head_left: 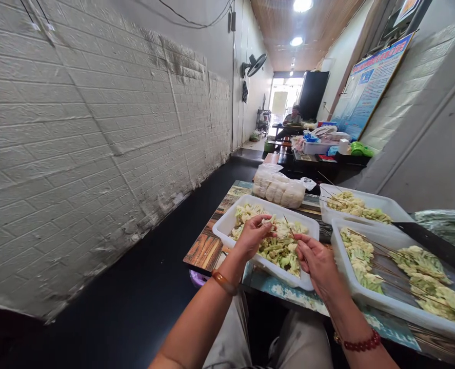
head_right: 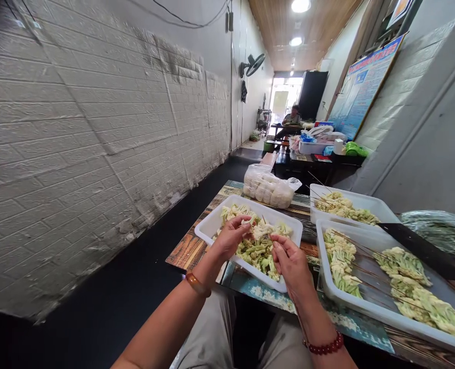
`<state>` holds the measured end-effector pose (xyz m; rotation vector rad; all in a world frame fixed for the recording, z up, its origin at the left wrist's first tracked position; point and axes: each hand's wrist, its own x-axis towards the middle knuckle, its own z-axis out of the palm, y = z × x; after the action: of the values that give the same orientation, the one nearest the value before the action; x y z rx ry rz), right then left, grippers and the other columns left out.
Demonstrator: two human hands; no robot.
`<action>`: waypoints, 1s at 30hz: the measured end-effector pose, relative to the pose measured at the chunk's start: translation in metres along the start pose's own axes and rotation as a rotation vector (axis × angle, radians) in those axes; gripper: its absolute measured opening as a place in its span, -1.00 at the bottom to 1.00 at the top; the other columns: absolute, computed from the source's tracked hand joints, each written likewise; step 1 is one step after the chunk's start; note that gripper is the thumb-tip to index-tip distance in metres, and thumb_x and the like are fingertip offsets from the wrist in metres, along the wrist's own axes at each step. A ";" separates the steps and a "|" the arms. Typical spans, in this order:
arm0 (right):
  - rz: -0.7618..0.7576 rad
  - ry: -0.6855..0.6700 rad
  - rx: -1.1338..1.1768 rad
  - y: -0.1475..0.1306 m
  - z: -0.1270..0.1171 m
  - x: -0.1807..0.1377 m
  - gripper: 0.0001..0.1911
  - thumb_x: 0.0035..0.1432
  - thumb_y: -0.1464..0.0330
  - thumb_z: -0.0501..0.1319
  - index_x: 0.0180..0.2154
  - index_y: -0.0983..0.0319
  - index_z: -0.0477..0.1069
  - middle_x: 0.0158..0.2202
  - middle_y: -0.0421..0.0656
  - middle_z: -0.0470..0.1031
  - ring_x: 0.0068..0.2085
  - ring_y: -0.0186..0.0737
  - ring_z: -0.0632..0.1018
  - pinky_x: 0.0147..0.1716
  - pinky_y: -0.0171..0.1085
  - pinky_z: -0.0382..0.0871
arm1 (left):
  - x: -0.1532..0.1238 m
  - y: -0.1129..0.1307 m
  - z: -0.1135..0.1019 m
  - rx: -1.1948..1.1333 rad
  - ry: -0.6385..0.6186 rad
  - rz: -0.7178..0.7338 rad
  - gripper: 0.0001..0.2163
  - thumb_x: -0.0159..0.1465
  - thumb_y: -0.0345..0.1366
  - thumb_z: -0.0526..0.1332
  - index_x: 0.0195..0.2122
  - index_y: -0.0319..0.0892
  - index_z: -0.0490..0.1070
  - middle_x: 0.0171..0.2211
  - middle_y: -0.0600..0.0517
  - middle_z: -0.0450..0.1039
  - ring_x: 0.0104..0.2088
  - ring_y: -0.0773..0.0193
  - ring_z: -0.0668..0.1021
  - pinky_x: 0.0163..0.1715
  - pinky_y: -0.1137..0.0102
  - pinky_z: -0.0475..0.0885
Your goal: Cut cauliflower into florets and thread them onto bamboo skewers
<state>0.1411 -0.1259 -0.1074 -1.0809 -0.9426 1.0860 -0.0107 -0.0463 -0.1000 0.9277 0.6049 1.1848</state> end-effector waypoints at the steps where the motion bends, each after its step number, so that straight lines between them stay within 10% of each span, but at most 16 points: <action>1: 0.003 0.000 -0.012 0.001 0.000 0.000 -0.57 -0.03 0.09 0.34 -0.21 0.25 0.43 -0.65 -0.37 0.25 -0.70 -0.52 0.13 -0.76 -0.44 -0.09 | 0.000 -0.001 0.000 0.016 -0.002 0.014 -0.65 -0.07 -0.24 0.44 -0.26 -0.23 0.48 -0.40 0.03 0.45 -0.32 0.28 0.54 -0.24 0.31 0.44; 8: 0.011 -0.027 -0.067 0.006 -0.001 0.001 -0.60 -0.02 0.08 0.34 -0.27 0.24 0.39 -0.62 -0.31 0.33 -0.66 -0.44 0.27 -0.72 -0.43 0.10 | 0.002 -0.002 -0.002 -0.016 -0.077 0.033 -0.67 0.12 -0.18 0.31 -0.12 -0.22 0.50 -0.22 -0.07 0.49 -0.17 0.19 0.55 0.03 0.15 0.33; 30: -0.100 0.045 -0.245 0.008 -0.002 -0.008 -0.57 0.07 0.10 0.26 -0.10 0.24 0.49 -0.54 -0.25 0.40 -0.57 -0.35 0.35 -0.56 -0.33 0.25 | 0.000 0.008 0.001 -0.031 -0.044 0.001 -0.64 0.03 -0.25 0.39 -0.13 -0.19 0.47 -0.21 -0.04 0.50 -0.19 0.24 0.55 -0.08 0.31 0.35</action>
<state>0.1395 -0.1334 -0.1163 -1.2382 -1.1019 0.8760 -0.0137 -0.0458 -0.0929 0.9254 0.5491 1.1693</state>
